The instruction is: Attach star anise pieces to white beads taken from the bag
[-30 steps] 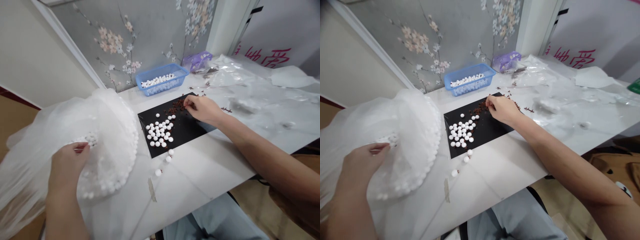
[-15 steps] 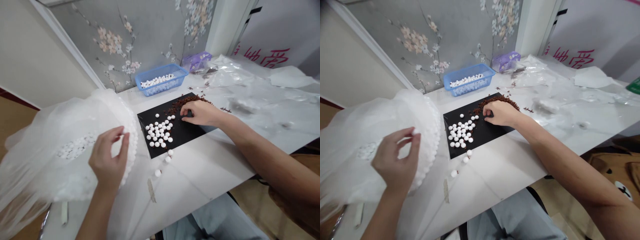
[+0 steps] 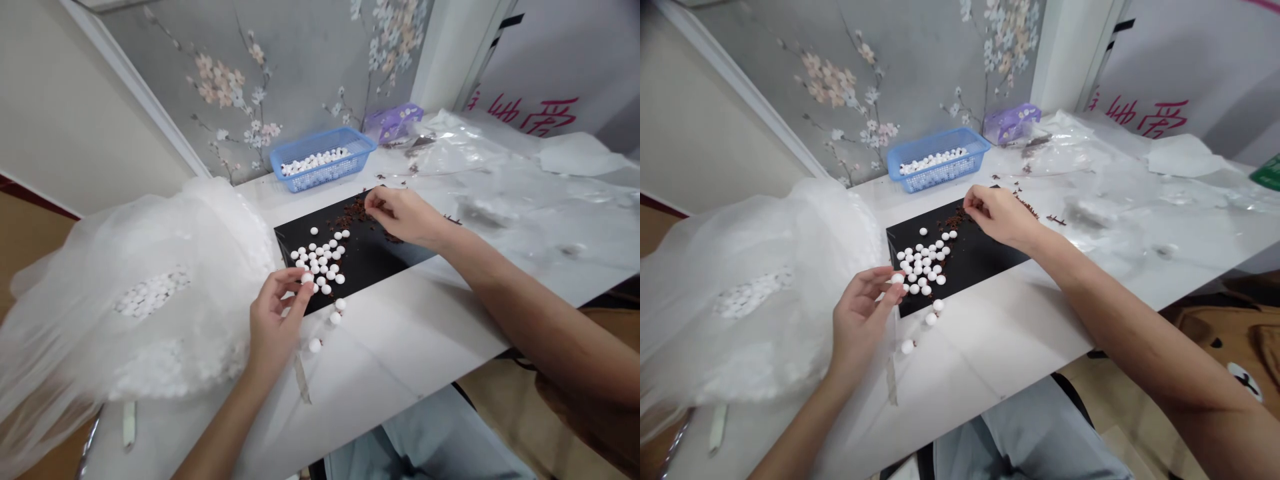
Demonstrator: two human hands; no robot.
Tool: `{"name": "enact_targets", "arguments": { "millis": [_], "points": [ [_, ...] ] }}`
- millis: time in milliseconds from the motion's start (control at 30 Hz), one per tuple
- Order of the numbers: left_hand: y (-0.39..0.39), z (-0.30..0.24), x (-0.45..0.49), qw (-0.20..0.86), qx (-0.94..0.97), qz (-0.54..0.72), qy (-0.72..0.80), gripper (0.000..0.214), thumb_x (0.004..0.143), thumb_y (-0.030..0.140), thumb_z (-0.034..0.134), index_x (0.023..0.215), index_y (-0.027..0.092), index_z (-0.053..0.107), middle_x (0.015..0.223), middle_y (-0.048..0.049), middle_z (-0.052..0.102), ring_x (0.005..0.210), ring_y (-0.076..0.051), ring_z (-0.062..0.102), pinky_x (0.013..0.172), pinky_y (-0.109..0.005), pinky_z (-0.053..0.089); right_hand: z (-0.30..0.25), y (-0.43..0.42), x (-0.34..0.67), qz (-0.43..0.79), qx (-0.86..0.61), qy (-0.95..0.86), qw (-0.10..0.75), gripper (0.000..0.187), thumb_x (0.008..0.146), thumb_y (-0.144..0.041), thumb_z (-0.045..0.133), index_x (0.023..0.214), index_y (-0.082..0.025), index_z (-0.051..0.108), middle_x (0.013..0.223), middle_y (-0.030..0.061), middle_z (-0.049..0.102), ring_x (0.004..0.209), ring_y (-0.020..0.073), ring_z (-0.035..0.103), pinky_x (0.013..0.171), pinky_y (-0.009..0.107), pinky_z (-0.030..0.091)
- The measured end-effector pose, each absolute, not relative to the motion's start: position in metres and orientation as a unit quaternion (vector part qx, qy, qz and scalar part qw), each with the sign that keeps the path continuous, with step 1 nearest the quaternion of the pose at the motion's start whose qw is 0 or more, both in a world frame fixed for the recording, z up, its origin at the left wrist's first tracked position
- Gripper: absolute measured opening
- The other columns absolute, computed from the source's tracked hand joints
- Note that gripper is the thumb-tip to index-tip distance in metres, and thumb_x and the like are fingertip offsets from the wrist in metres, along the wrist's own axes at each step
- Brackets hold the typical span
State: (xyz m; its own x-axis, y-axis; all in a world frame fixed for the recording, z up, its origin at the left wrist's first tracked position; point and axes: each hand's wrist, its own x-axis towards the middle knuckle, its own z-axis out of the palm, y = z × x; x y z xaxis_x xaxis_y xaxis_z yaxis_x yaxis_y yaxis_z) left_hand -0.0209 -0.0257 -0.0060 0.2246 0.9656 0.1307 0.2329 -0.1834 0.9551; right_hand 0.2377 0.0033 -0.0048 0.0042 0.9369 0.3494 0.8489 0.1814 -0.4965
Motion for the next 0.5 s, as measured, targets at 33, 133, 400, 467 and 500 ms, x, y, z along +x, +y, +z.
{"name": "enact_targets", "arguments": {
  "millis": [33, 133, 400, 467, 500],
  "points": [
    [-0.025, -0.005, -0.020, 0.467, 0.624, 0.419, 0.465, 0.022, 0.072, 0.031, 0.065, 0.092, 0.021, 0.060, 0.093, -0.0016, 0.063, 0.076, -0.010, 0.059, 0.068, -0.021, 0.049, -0.003, 0.001, 0.233, 0.090, -0.621, -0.689, 0.362, 0.010, 0.080, -0.021, 0.048, 0.085, -0.016, 0.056, 0.071, 0.0021, 0.061, 0.053, 0.0108, 0.052, 0.052, 0.023, 0.038],
    [-0.024, -0.002, -0.019, 0.555, 0.554, 0.409, 0.467, 0.022, 0.072, 0.033, 0.065, 0.089, 0.020, 0.062, 0.090, -0.0015, 0.065, 0.074, -0.008, 0.059, 0.068, -0.018, 0.048, 0.000, -0.009, 0.212, 0.169, -0.555, -0.658, 0.481, 0.015, 0.079, -0.029, 0.056, 0.082, -0.015, 0.059, 0.078, 0.0032, 0.064, 0.044, 0.0068, 0.049, 0.044, 0.021, 0.038],
    [-0.032, -0.006, -0.013, 0.710, 0.449, 0.323, 0.435, 0.024, 0.071, 0.030, 0.068, 0.093, 0.022, 0.066, 0.087, -0.0017, 0.068, 0.070, -0.006, 0.060, 0.066, -0.013, 0.047, 0.002, -0.032, 0.171, 0.270, -0.404, -0.709, 0.511, 0.008, 0.079, -0.021, 0.058, 0.077, -0.014, 0.062, 0.077, 0.0024, 0.060, 0.046, 0.0033, 0.047, 0.040, 0.017, 0.036],
    [-0.032, -0.007, -0.012, 0.720, 0.431, 0.324, 0.436, 0.023, 0.068, 0.029, 0.070, 0.089, 0.019, 0.068, 0.086, -0.0025, 0.068, 0.071, -0.007, 0.061, 0.065, -0.013, 0.047, 0.001, -0.032, 0.169, 0.257, -0.378, -0.726, 0.514, 0.005, 0.079, -0.018, 0.058, 0.078, -0.014, 0.063, 0.080, 0.0032, 0.058, 0.056, 0.0050, 0.049, 0.044, 0.017, 0.038],
    [-0.032, -0.008, -0.012, 0.724, 0.425, 0.324, 0.436, 0.021, 0.067, 0.029, 0.071, 0.086, 0.018, 0.069, 0.084, -0.0025, 0.068, 0.070, -0.006, 0.061, 0.064, -0.012, 0.047, 0.000, -0.032, 0.168, 0.257, -0.371, -0.730, 0.513, 0.006, 0.080, -0.016, 0.057, 0.079, -0.014, 0.062, 0.081, 0.0036, 0.058, 0.059, 0.0058, 0.049, 0.046, 0.016, 0.038]
  ]
}}
